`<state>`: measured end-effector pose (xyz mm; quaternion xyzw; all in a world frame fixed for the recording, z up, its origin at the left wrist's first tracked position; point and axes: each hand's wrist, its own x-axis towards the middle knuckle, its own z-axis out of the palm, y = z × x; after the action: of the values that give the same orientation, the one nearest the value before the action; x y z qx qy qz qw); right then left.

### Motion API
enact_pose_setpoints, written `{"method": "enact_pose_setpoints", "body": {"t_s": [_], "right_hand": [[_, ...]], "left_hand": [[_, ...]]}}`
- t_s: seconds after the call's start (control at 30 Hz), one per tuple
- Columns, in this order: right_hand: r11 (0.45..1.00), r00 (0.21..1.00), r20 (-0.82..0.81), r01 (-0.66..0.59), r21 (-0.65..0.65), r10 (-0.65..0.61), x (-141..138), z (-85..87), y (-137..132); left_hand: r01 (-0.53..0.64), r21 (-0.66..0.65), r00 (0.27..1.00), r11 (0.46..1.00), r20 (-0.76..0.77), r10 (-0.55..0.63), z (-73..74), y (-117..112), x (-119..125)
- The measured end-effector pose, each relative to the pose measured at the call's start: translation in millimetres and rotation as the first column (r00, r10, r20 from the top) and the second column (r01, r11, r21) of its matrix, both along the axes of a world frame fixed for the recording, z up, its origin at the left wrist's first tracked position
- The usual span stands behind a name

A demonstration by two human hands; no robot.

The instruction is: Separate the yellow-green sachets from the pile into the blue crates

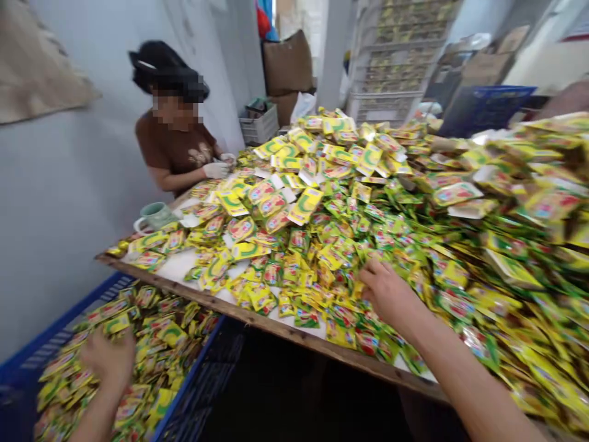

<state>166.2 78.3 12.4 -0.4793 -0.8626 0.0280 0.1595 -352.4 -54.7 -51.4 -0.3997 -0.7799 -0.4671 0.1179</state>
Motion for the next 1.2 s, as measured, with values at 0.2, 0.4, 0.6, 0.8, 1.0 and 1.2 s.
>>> {"method": "enact_pose_setpoints", "body": {"t_s": [0.2, 0.4, 0.6, 0.8, 1.0, 1.2], "right_hand": [[0.997, 0.989, 0.150, -0.009, 0.073, -0.003, 6.6, -19.8, -32.9], [0.930, 0.920, -0.187, 0.362, 0.061, -0.346, 23.1, -26.1, -55.1], [0.820, 0.525, -0.678, 0.532, -0.211, -0.515, -7.7, -3.8, -57.8], [0.940, 0.573, -0.815, 0.319, 0.124, -0.087, -65.2, 28.1, -54.6], [0.953, 0.828, -0.561, 0.192, 0.235, -0.028, -54.6, 17.7, -59.4], [0.893, 0.639, -0.752, 0.418, 0.168, -0.158, -47.6, 31.9, -56.7]], "left_hand": [[0.610, -0.357, 0.611, 0.708, -0.357, -0.706, 29.7, 126.2, 79.0], [0.649, -0.408, 0.551, 0.642, -0.330, -0.767, 52.2, 175.2, 141.2], [0.801, -0.124, 0.591, 0.586, 0.001, -0.807, 70.0, 156.8, 190.5], [0.938, 0.266, 0.015, 0.222, 0.611, -0.791, 48.0, 105.1, 281.8], [0.905, 0.336, -0.055, 0.259, 0.698, -0.713, 22.3, 80.1, 292.4], [0.881, 0.380, -0.121, 0.282, 0.757, -0.642, 19.9, 77.6, 287.8]]}}
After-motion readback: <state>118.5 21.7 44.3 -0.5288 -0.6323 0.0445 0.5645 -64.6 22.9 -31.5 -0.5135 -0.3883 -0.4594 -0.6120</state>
